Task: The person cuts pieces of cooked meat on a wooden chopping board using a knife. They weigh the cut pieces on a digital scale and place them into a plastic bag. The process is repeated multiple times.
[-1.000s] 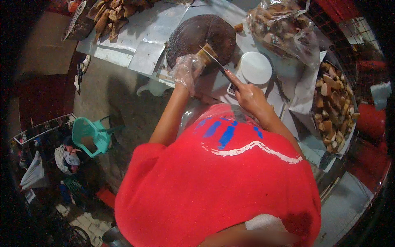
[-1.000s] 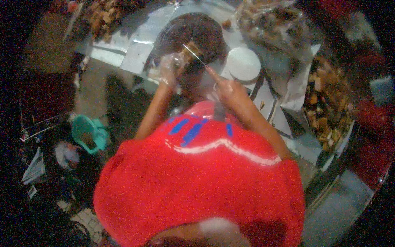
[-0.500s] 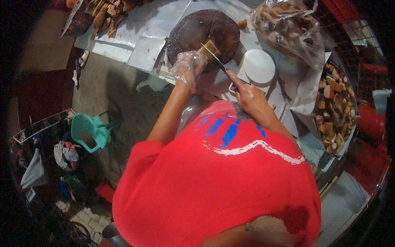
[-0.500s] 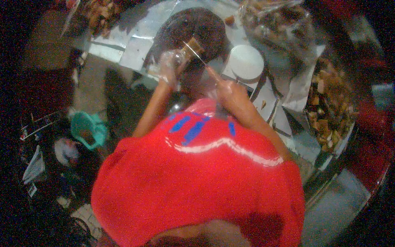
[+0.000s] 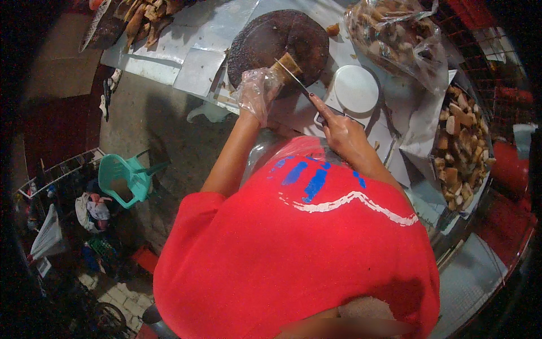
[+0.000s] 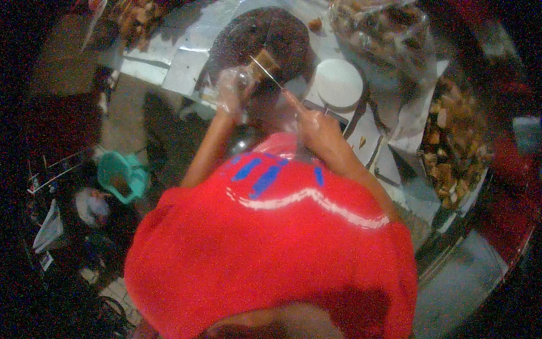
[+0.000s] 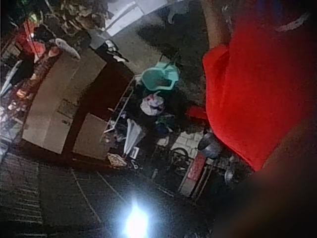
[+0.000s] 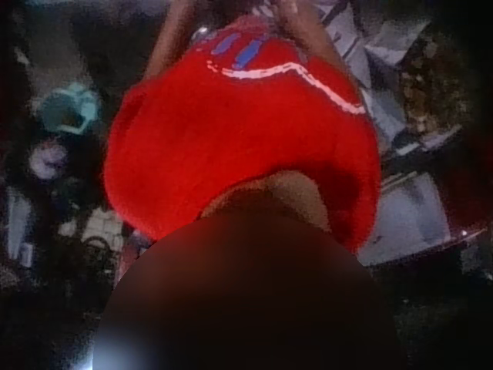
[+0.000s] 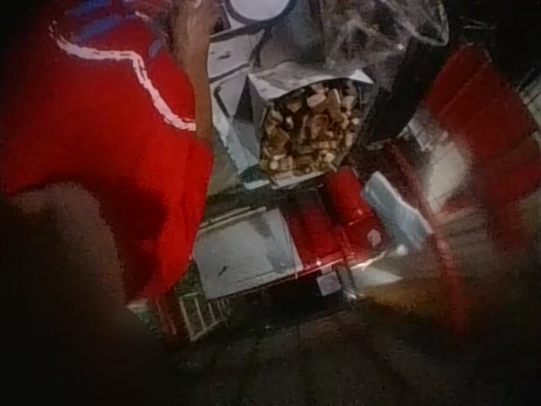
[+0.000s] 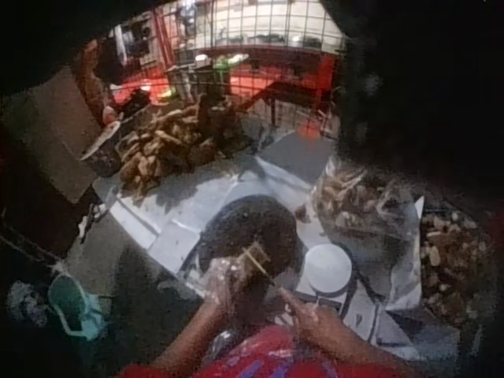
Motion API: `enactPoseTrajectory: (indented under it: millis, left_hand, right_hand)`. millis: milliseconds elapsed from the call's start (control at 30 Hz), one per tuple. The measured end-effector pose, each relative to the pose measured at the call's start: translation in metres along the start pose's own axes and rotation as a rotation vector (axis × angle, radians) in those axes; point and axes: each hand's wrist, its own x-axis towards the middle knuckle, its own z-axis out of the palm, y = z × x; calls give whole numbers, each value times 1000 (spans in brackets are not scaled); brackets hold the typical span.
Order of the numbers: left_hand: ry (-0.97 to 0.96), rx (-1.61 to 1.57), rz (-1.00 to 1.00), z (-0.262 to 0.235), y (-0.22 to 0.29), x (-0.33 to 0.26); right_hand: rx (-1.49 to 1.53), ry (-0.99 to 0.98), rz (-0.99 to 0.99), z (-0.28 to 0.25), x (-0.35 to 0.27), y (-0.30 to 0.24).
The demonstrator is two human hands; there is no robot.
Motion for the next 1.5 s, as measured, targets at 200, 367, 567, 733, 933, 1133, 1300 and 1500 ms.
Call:
enactPoseTrajectory:
  millis: [200,367,567,733,933,1133,1300,1500]
  left_hand:
    - [33,-282,-113,8,-5,-1]
    - [-25,-398,-244,10,-3,2]
    - [23,-482,-166,11,-2,7]
    - [72,-310,-25,12,-1,0]
    - [72,158,77,7,6,-2]
    - [-69,-147,-24,-3,0,13]
    - [-187,-195,-7,-11,-15,28]
    - [-329,80,8,-10,-16,42]
  right_hand:
    - [-2,-19,5,2,6,-2]
    - [15,-4,-44,-4,12,-9]
    - [-20,-60,-12,-8,23,-10]
    - [29,-23,-68,2,68,-12]
    - [93,27,-135,12,93,-15]
    - [37,-137,-16,5,45,3]
    - [35,-59,-88,15,97,1]
    - [107,19,-210,11,134,-2]
